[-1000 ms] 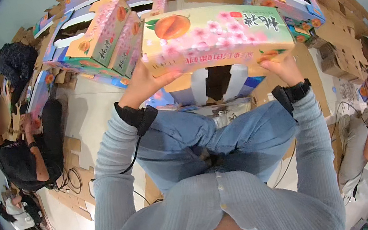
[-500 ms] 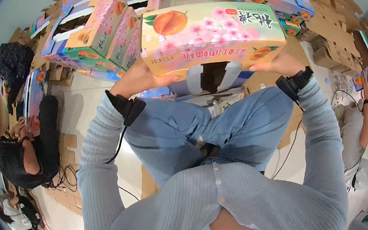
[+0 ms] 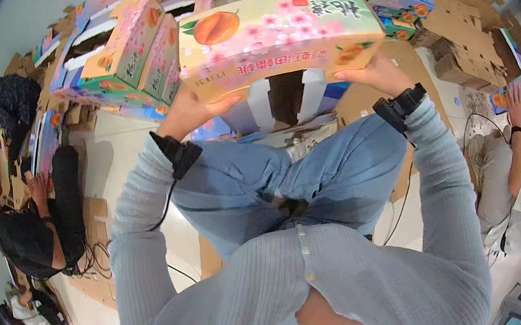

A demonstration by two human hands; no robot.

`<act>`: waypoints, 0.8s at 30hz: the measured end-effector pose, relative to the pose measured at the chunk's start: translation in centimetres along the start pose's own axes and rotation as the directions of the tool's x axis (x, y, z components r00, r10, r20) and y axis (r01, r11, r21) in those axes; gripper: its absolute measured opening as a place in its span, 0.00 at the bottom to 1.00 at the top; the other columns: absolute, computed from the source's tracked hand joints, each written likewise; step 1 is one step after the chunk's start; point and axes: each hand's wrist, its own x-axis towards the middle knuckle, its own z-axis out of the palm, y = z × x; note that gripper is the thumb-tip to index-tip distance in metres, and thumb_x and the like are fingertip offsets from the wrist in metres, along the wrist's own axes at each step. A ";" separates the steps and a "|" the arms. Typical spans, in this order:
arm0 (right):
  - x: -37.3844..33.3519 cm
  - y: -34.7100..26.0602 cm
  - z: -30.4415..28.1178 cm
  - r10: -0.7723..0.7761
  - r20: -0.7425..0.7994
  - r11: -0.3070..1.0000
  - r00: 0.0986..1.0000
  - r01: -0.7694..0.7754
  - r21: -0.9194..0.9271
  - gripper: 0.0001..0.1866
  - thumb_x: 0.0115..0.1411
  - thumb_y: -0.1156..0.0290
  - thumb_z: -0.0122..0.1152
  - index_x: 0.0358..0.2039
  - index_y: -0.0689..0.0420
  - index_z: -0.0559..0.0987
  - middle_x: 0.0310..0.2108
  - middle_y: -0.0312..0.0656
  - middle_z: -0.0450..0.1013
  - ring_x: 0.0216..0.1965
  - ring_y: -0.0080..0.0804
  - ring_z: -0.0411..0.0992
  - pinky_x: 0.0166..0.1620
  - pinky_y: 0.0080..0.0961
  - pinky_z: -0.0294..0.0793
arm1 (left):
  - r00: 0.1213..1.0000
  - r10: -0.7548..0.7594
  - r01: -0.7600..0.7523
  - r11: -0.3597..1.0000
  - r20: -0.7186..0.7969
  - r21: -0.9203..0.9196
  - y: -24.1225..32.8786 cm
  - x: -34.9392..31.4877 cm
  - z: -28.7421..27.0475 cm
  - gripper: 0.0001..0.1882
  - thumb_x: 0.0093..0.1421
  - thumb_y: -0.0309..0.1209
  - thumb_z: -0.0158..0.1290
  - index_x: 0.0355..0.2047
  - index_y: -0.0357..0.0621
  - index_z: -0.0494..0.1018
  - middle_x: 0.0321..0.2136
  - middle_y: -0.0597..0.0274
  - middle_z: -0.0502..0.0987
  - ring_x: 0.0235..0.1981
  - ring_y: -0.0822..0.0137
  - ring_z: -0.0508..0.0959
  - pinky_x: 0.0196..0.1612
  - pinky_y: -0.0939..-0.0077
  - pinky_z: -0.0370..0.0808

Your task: Assembling and stacking cardboard fruit boxes while sitting on the floor.

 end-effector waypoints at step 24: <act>-3.4 2.6 -0.8 -0.116 0.142 0.993 0.983 0.114 0.027 0.53 0.56 0.53 0.64 0.67 0.63 0.39 0.68 0.55 0.41 0.69 0.41 0.41 0.67 0.34 0.45 | 0.862 -0.159 -0.339 0.526 -0.482 -0.780 -4.7 -1.8 -2.7 0.25 0.62 0.38 0.48 0.56 0.38 0.63 0.52 0.56 0.71 0.54 0.59 0.71 0.58 0.61 0.65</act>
